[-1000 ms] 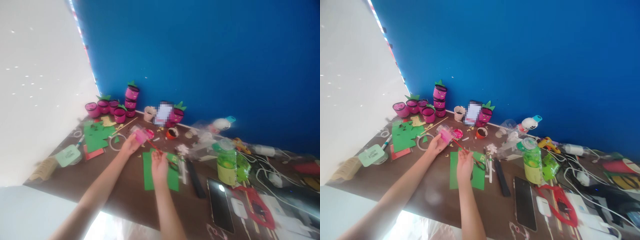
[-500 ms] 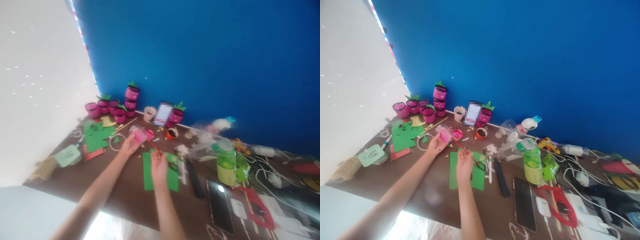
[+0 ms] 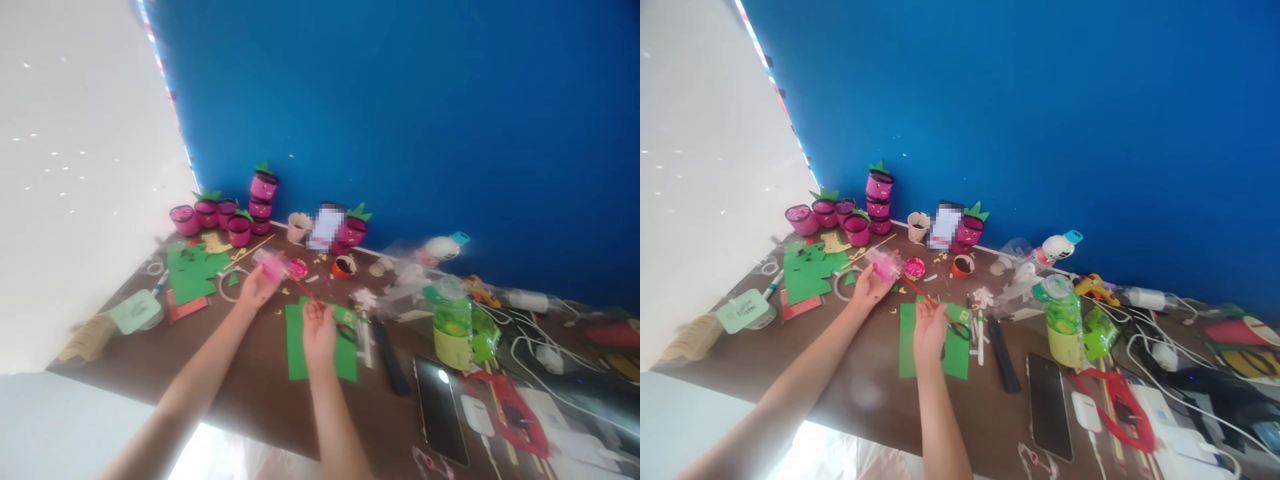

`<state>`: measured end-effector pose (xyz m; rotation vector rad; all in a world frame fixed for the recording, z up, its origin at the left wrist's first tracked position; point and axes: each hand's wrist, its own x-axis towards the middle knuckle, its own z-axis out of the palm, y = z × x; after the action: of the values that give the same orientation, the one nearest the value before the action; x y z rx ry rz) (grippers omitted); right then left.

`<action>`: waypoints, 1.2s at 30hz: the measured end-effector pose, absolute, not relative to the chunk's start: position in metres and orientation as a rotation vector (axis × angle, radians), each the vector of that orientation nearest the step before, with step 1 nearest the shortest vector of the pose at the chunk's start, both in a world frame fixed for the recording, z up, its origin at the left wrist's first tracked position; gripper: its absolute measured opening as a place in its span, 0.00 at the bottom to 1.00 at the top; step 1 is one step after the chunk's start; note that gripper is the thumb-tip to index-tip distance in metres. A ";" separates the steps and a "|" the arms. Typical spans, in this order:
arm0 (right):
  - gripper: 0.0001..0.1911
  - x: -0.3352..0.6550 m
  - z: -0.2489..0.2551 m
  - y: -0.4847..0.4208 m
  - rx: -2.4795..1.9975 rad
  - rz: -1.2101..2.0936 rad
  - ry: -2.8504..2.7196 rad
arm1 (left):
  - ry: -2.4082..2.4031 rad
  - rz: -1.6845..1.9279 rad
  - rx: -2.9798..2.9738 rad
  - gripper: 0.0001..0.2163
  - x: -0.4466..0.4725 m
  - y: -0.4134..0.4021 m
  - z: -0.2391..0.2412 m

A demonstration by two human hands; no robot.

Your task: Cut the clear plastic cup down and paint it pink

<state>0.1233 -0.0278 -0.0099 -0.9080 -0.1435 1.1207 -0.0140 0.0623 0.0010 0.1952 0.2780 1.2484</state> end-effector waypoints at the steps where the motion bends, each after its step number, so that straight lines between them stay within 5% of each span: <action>1: 0.13 0.126 -0.010 -0.028 -0.913 1.086 -0.183 | 0.268 1.276 0.184 0.16 -0.016 0.063 0.002; 12: 0.12 0.150 0.026 -0.034 -1.288 0.471 -0.681 | 0.248 1.272 0.031 0.23 -0.017 0.065 0.005; 25: 0.09 0.158 0.044 -0.022 -1.641 -0.014 -1.695 | 0.328 1.227 0.070 0.19 -0.015 0.069 -0.002; 36: 0.08 0.151 0.060 -0.039 -1.513 0.041 -1.750 | 0.339 1.195 0.073 0.21 -0.012 0.067 0.000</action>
<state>0.1506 -0.0389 0.0595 -1.5130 -1.7498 0.0409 -0.0117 0.0670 0.0003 0.0728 0.3392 1.1947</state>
